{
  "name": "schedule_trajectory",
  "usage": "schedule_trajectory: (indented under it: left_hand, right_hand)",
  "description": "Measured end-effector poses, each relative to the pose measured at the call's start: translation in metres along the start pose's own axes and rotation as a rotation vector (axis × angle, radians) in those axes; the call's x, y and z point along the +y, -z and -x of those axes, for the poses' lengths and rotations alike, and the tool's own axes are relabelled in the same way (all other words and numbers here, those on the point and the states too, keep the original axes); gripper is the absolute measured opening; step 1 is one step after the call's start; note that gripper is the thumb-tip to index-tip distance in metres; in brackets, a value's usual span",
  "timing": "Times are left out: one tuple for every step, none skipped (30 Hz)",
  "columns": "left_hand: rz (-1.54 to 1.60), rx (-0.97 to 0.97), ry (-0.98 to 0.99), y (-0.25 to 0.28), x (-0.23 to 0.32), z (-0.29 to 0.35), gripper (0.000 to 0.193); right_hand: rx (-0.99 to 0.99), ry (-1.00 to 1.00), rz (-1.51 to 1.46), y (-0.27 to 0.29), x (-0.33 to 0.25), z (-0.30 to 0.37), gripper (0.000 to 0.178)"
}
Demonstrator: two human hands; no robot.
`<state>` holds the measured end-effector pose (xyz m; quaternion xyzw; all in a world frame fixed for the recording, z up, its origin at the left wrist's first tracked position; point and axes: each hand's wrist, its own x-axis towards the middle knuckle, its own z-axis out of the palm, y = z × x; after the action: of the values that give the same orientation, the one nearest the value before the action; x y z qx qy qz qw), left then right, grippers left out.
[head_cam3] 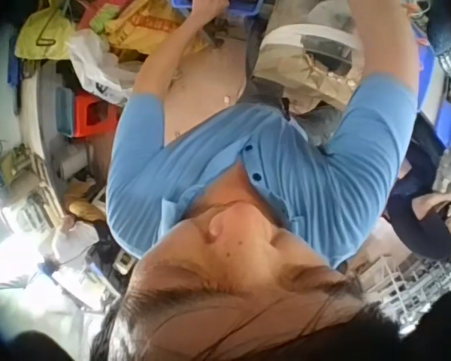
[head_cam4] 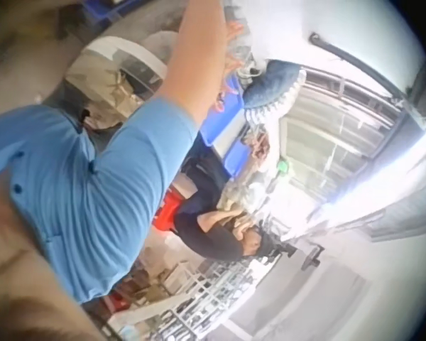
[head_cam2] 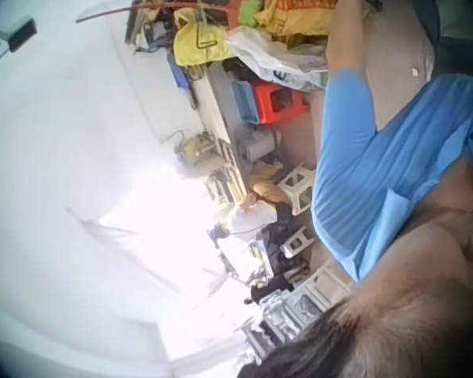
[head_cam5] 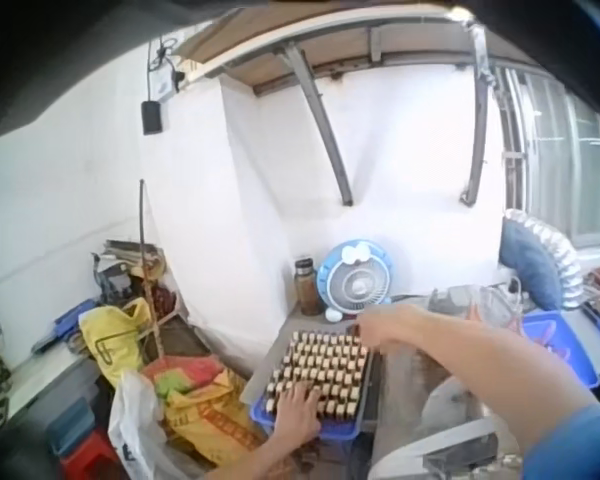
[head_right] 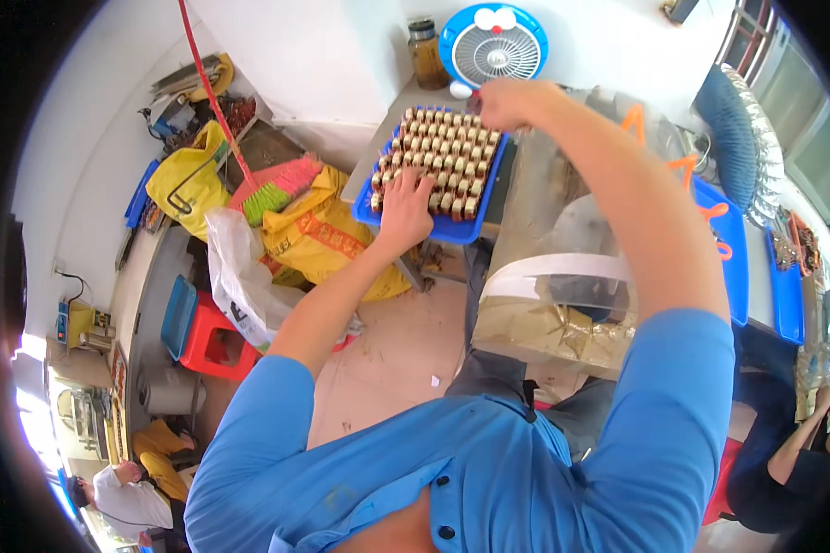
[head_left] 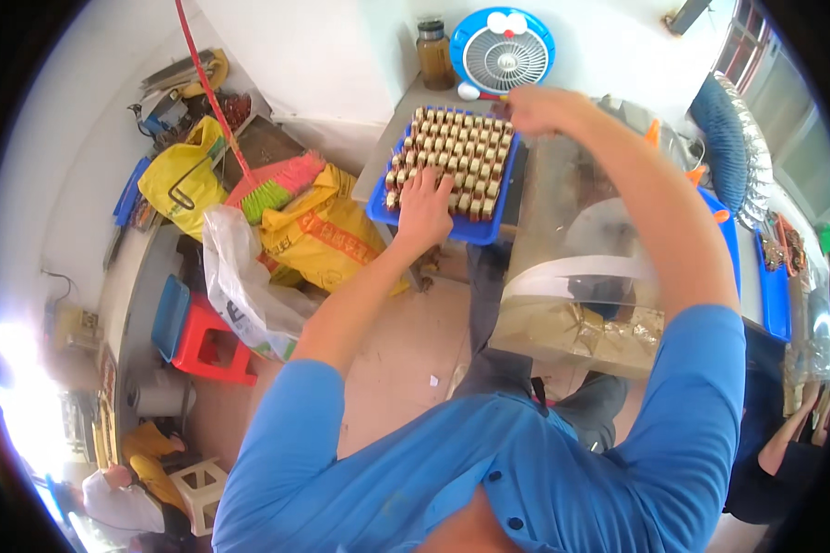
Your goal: Assembling small metal components on a workbench and moving them to a storage rack.
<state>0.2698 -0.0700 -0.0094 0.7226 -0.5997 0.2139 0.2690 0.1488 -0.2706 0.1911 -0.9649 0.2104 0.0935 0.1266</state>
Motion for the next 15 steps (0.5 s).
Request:
schedule_trajectory:
  left_hand:
    - [0.01, -0.002, -0.01, -0.002, 0.001, -0.003, 0.038]
    - [0.009, -0.004, -0.009, -0.001, -0.002, -0.001, 0.038]
    - [0.01, -0.016, 0.002, 0.0, -0.004, 0.002, 0.038]
    - [0.01, -0.029, 0.015, 0.001, -0.007, 0.005, 0.038]
    - [0.009, -0.043, 0.03, 0.002, -0.009, 0.007, 0.038]
    - [0.008, 0.0, 0.015, 0.003, -0.009, 0.009, 0.039]
    - [0.007, -0.013, 0.047, 0.004, -0.016, 0.013, 0.039]
    - [0.025, -0.029, 0.065, 0.001, -0.011, 0.01, 0.039]
    - [-0.01, -0.007, 0.007, -0.001, -0.007, 0.005, 0.038]
    - [-0.002, -0.022, 0.016, -0.002, -0.006, 0.006, 0.038]
    - [0.0, -0.01, 0.011, -0.003, -0.007, 0.004, 0.038]
    - [0.002, 0.003, 0.004, -0.003, -0.006, 0.005, 0.039]
    - [-0.012, -0.006, -0.001, -0.003, -0.008, 0.007, 0.038]
    - [-0.01, -0.007, 0.0, -0.003, -0.009, 0.008, 0.038]
    - [-0.004, 0.017, -0.01, -0.004, -0.009, 0.006, 0.036]
  right_hand:
    - [0.021, -0.061, 0.052, 0.003, 0.006, -0.004, 0.028]
    - [0.039, -0.107, 0.106, 0.006, -0.002, -0.004, 0.028]
    - [0.012, 0.034, -0.023, -0.001, -0.01, 0.003, 0.027]
    - [0.001, 0.034, -0.027, -0.009, -0.025, 0.008, 0.027]
    - [-0.121, 0.058, 0.075, -0.018, -0.042, 0.011, 0.029]
    - [-0.244, 0.082, 0.176, -0.027, -0.056, 0.018, 0.032]
    - [-0.272, 0.104, 0.228, -0.027, -0.072, 0.033, 0.037]
    - [-0.287, 0.092, 0.223, -0.026, -0.058, 0.037, 0.037]
    - [-0.257, 0.09, 0.179, -0.023, -0.035, 0.039, 0.037]
    - [-0.248, 0.092, 0.154, -0.022, -0.024, 0.046, 0.037]
    - [-0.239, 0.099, 0.13, -0.018, -0.019, 0.053, 0.037]
    - [-0.195, -0.012, 0.121, -0.011, -0.012, 0.062, 0.037]
    - [-0.144, -0.122, 0.115, -0.007, -0.012, 0.069, 0.037]
    - [-0.146, -0.123, 0.116, -0.011, -0.015, 0.074, 0.037]
    - [-0.113, -0.01, 0.108, -0.017, -0.019, 0.08, 0.037]
